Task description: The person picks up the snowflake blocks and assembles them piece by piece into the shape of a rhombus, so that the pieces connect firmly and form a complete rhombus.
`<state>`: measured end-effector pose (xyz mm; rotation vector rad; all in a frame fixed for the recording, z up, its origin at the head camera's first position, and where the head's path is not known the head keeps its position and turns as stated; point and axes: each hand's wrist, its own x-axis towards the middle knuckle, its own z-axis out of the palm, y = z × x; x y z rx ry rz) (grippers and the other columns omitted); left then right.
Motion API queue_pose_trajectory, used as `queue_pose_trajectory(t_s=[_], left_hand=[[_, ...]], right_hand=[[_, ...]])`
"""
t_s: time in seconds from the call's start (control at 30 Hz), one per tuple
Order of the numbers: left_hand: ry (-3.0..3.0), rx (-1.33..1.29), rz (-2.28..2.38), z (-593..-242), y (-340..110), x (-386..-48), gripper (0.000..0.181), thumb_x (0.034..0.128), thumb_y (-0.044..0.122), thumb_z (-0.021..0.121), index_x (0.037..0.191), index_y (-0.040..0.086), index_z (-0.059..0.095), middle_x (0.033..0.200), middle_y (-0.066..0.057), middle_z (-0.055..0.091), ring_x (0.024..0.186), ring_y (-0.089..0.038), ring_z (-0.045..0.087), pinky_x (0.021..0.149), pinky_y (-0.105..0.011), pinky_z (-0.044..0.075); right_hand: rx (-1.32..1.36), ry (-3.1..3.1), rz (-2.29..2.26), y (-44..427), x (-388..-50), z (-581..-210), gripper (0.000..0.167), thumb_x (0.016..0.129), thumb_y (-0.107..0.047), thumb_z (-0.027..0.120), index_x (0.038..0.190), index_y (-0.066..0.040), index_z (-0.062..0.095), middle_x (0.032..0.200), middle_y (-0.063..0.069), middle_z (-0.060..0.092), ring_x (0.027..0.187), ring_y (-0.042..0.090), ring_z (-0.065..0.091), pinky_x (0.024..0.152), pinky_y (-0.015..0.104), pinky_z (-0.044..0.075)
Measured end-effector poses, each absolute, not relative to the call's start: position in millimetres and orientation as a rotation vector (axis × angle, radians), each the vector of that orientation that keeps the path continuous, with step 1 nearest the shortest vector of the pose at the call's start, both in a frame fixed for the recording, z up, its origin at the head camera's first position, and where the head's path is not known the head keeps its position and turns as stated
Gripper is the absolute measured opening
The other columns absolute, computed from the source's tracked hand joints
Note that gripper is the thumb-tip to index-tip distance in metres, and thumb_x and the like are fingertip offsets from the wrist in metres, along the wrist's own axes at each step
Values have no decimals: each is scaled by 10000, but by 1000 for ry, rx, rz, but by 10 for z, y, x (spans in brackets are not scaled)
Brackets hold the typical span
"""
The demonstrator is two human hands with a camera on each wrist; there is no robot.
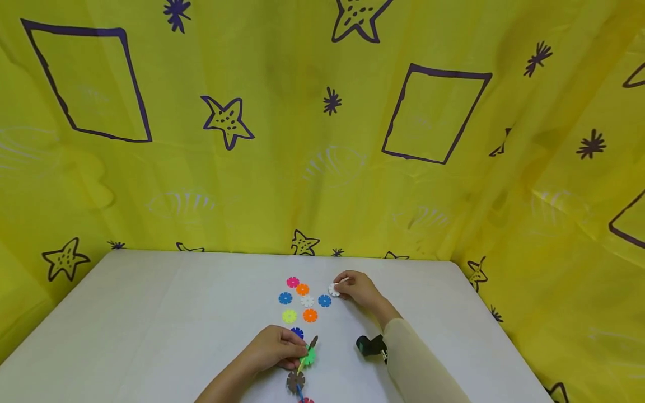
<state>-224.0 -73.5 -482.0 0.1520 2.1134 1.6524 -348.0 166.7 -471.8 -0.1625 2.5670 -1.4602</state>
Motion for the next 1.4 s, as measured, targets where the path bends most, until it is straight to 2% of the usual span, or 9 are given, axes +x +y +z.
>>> queue_pose_trajectory(t_s=[0.17, 0.53, 0.8, 1.1, 1.4], left_hand=[[2115, 162, 1657, -4838, -740, -2244, 182, 845, 143, 771, 955, 3, 735, 762, -25, 725, 583, -59, 626, 591, -222, 580], [2125, 182, 1679, -4837, -734, -2239, 165, 838, 122, 769, 939, -4, 737, 724, -26, 716, 568, -53, 622, 576, -223, 577], [2158, 171, 1658, -4819, -722, -2229, 162, 838, 129, 773, 935, 2, 743, 725, -24, 717, 565, -48, 620, 578, -222, 577], [2176, 168, 1636, -4798, -718, -2228, 167, 843, 135, 770, 938, 2, 741, 731, -24, 718, 574, -48, 621, 584, -223, 579], [2188, 160, 1611, -4795, -709, -2213, 175, 845, 158, 773, 939, 12, 745, 731, -27, 721, 579, -56, 629, 591, -230, 582]], right_hand=[[-152, 2484, -1563, 1716, -3365, -4753, 162, 924, -100, 678, 1049, 3, 681, 801, 33, 658, 684, 119, 592, 690, 230, 565], [-201, 2376, -1668, 1753, -3093, -4784, 221, 935, -99, 663, 1107, 41, 657, 839, 27, 674, 714, 117, 626, 722, 237, 584], [-215, 2291, -1764, 1714, -2909, -4786, 242, 923, -94, 679, 1096, 72, 650, 848, 38, 690, 713, 109, 627, 682, 208, 574], [-196, 2303, -1767, 1666, -2789, -4751, 257, 919, -118, 691, 1097, 66, 670, 902, 80, 717, 714, 118, 633, 692, 229, 586], [-185, 2260, -1762, 1630, -2739, -4790, 240, 904, -120, 710, 1069, 55, 702, 887, 62, 731, 679, 102, 647, 680, 224, 590]])
